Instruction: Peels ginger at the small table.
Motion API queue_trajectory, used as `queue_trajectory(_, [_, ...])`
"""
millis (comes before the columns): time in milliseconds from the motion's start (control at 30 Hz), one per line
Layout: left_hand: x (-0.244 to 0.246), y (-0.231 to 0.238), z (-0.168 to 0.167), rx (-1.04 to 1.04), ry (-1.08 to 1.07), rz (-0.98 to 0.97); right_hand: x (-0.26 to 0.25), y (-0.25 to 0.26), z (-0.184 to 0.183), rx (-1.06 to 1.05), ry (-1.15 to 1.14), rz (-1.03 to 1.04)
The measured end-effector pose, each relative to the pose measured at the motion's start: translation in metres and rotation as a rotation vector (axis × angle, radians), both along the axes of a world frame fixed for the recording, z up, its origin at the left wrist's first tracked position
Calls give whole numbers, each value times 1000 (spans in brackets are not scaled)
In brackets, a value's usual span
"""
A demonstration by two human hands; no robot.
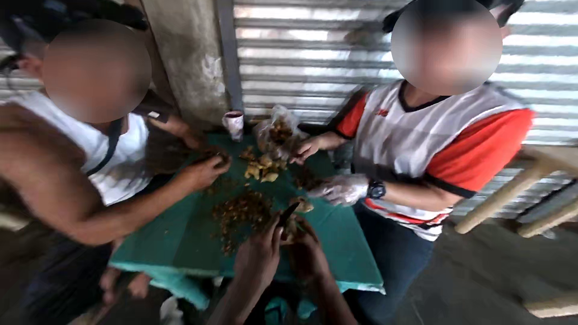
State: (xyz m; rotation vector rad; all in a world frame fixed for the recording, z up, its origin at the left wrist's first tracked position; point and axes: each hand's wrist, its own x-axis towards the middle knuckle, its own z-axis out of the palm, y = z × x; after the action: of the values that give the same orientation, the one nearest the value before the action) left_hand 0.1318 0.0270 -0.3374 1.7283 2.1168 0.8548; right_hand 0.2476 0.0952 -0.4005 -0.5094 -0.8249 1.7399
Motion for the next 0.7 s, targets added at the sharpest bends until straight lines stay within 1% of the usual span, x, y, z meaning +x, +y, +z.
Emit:
queue_trajectory(100, [-4, -1, 2, -51, -123, -44, 2, 0, 4, -88, 70, 18])
queue_trajectory(133, [-3, -3, 2, -62, -130, -67, 2, 0, 5, -109, 85, 17])
queue_trajectory(200, [0, -11, -2, -47, -107, -100, 3, 0, 5, -113, 82, 14])
queue_trajectory(367, [3, -24, -17, 78, 22, -118, 3, 1, -1, -66, 83, -4])
queue_trajectory(467, [5, -26, -18, 90, 54, -116, 3, 2, -2, -66, 71, -2])
queue_trajectory(600, [7, -24, -11, 22, 63, -106, 4, 2, -2, -91, 122, 9])
queue_trajectory(700, [9, -24, -13, 72, 74, -107, 4, 0, -1, -110, 144, 13])
